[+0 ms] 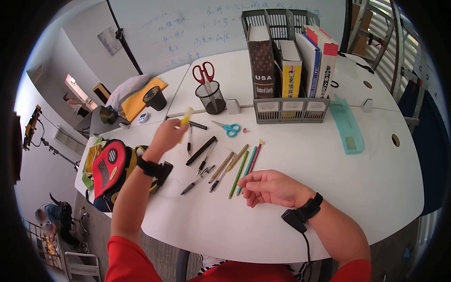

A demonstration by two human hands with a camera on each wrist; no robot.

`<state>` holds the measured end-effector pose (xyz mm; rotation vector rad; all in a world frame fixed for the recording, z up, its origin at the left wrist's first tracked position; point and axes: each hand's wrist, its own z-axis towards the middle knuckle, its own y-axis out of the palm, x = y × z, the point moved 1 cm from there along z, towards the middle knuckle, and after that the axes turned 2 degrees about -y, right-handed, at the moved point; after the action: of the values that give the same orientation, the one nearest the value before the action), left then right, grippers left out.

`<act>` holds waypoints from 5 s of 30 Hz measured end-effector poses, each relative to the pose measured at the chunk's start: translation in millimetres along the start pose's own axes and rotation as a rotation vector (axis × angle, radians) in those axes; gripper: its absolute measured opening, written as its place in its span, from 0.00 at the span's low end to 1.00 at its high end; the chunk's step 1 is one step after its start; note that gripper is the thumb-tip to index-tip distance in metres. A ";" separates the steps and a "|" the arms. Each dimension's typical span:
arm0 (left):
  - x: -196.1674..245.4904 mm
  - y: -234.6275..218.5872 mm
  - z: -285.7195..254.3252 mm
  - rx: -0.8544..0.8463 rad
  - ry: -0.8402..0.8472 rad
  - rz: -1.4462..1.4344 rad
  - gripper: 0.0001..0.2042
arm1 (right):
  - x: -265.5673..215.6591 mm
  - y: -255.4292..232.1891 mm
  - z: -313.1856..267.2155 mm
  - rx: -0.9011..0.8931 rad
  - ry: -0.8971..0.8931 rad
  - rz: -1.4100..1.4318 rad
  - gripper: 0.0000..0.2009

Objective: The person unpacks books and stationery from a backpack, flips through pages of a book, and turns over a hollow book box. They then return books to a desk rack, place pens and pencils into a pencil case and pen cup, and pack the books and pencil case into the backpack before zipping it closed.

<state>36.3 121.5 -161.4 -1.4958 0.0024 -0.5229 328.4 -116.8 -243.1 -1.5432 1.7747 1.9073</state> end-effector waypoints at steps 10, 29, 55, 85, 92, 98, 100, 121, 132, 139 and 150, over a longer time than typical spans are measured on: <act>-58.2 -1.8 -2.2 -0.227 -0.217 0.331 0.24 | -0.8 0.8 0.4 0.015 0.010 0.003 0.13; 60.1 23.7 193.5 -0.003 -0.085 -0.492 0.29 | -0.2 -4.4 0.5 -0.029 0.043 0.069 0.15; 47.9 76.0 198.2 0.400 -0.077 -0.932 0.19 | -4.7 -0.3 -0.3 -0.023 0.049 0.068 0.15; -129.5 20.5 25.6 -0.110 -0.168 -0.056 0.19 | -0.4 0.8 0.6 -0.001 0.008 0.009 0.13; -113.1 38.4 4.9 0.035 -0.199 -0.327 0.26 | -0.6 3.1 -0.1 0.005 -0.012 -0.022 0.12; -77.7 14.9 -40.6 -0.050 -0.043 -0.170 0.26 | 0.1 6.5 -1.4 0.017 -0.023 -0.052 0.12; -54.4 2.2 -77.8 -0.052 0.091 -0.086 0.29 | -2.2 11.0 -2.7 0.046 -0.009 -0.096 0.12; 35.3 34.0 -154.7 -0.116 0.140 -0.314 0.15 | 14.0 1.8 4.6 0.061 -0.292 -0.049 0.17; -35.0 -47.3 -187.4 0.186 0.122 -0.241 0.14 | 14.2 3.9 4.5 -0.015 -0.282 -0.113 0.20; -130.7 -86.6 -196.0 0.516 -0.010 0.275 0.27 | 7.8 23.8 5.9 0.003 -0.252 -0.178 0.20; -199.6 -143.0 -190.0 0.804 -0.437 0.097 0.17 | 7.3 154.6 83.9 -0.156 0.026 -0.514 0.16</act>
<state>-248.5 10.4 -107.4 -0.7847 -0.4274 -0.0751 173.7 -101.7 -160.3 -1.8533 1.1020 1.7940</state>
